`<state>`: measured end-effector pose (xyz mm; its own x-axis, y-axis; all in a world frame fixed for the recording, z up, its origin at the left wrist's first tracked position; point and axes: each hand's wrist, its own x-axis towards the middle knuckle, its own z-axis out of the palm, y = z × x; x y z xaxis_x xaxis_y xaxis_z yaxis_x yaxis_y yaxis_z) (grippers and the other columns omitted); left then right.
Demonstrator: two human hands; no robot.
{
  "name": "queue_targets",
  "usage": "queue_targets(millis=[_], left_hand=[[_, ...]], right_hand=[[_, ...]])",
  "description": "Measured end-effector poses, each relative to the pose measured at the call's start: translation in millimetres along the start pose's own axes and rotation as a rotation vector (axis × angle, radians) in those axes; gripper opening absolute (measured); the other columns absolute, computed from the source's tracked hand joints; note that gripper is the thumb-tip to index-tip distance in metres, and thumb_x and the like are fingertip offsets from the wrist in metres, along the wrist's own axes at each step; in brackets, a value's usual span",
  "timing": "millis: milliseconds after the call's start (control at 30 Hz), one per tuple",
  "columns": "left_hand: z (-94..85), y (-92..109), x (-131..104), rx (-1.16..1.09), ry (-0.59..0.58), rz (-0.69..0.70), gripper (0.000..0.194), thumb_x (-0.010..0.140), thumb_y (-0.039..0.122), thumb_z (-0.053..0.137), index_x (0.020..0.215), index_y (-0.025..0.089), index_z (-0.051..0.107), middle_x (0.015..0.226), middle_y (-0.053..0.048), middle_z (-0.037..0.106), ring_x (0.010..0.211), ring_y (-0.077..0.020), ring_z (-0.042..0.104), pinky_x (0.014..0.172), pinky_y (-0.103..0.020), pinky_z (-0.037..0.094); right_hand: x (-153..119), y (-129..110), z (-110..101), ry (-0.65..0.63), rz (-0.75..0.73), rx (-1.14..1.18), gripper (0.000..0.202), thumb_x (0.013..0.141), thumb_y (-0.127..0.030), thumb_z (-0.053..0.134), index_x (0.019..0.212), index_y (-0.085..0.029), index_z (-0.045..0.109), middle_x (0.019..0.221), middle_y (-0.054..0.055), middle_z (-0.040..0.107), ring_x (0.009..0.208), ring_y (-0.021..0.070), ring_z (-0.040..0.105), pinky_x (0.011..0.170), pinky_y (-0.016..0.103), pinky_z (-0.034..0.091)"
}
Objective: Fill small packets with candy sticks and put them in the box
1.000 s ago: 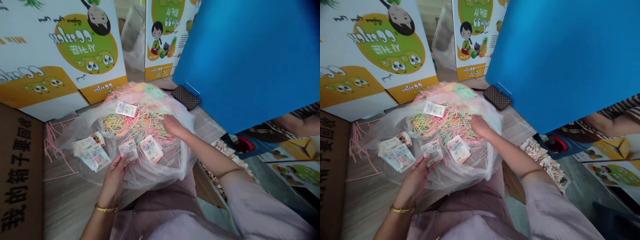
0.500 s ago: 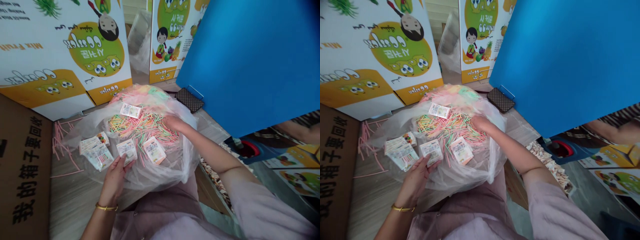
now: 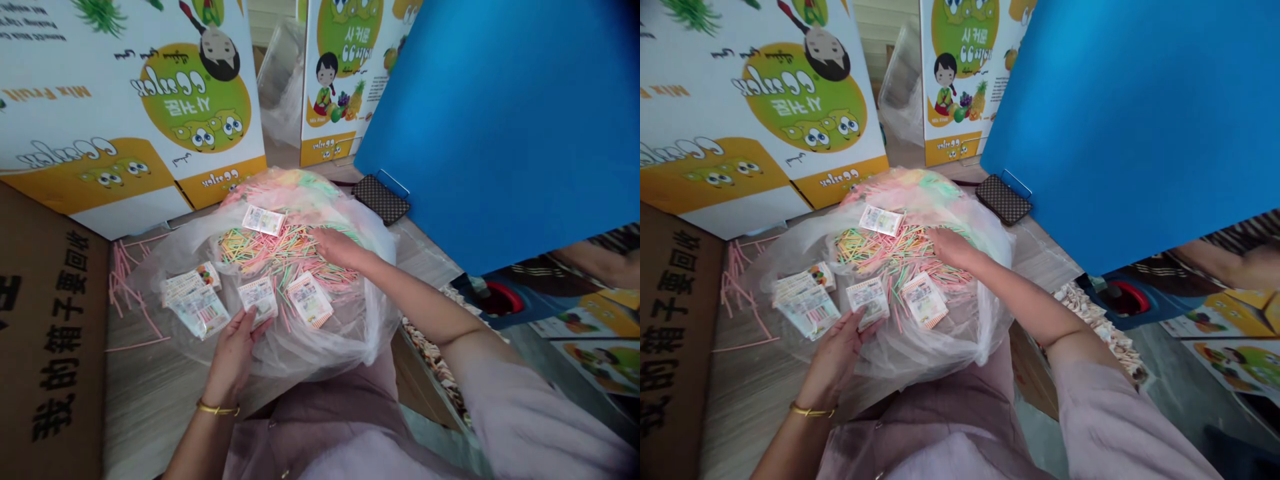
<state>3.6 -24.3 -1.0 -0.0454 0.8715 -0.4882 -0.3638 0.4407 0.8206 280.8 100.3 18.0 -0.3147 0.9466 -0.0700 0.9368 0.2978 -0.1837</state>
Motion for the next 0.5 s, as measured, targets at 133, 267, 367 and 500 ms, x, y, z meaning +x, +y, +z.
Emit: queue_targets(millis=[133,267,367,500], left_hand=[[1.3,0.9,-1.6,-0.011,-0.012,0.028,0.034,0.067,0.045,0.086,0.090,0.023,0.075,0.113,-0.005,0.079,0.119,-0.0289,0.067,0.097,-0.041,0.060],[-3.4,3.0,-1.8,-0.022,-0.006,-0.026,0.033,0.067,0.044,0.086,0.088,0.022,0.075,0.108,-0.004,0.079,0.109,-0.0279,0.071,0.090,-0.042,0.062],[-4.3,3.0,-0.4,-0.062,0.037,-0.036,0.027,0.068,0.039,0.086,0.086,0.022,0.073,0.105,-0.003,0.079,0.108,-0.0253,0.072,0.093,-0.042,0.061],[-0.2,2.5,1.3,-0.092,0.016,0.001,0.028,0.069,0.039,0.085,0.087,0.020,0.076,0.110,-0.005,0.078,0.116,-0.0256,0.069,0.100,-0.040,0.058]], right_hand=[[5.8,-3.5,7.2,-0.038,-0.074,-0.153,0.034,0.097,-0.008,0.045,0.129,-0.014,0.058,0.121,0.016,0.068,0.116,0.0270,0.060,0.096,0.035,0.043],[1.1,-0.4,-0.9,-0.039,0.042,-0.152,0.025,0.101,-0.019,0.046,0.120,-0.010,0.060,0.121,0.019,0.068,0.114,0.0285,0.062,0.095,0.035,0.044],[-7.2,1.4,-9.7,-0.008,0.054,-0.063,0.028,0.104,-0.025,0.044,0.122,-0.011,0.060,0.126,0.019,0.068,0.117,0.0279,0.062,0.096,0.034,0.045],[-13.9,0.2,-15.3,0.032,0.166,0.057,0.030,0.103,-0.026,0.039,0.121,-0.013,0.059,0.115,0.018,0.073,0.106,0.0282,0.067,0.087,0.034,0.047]])
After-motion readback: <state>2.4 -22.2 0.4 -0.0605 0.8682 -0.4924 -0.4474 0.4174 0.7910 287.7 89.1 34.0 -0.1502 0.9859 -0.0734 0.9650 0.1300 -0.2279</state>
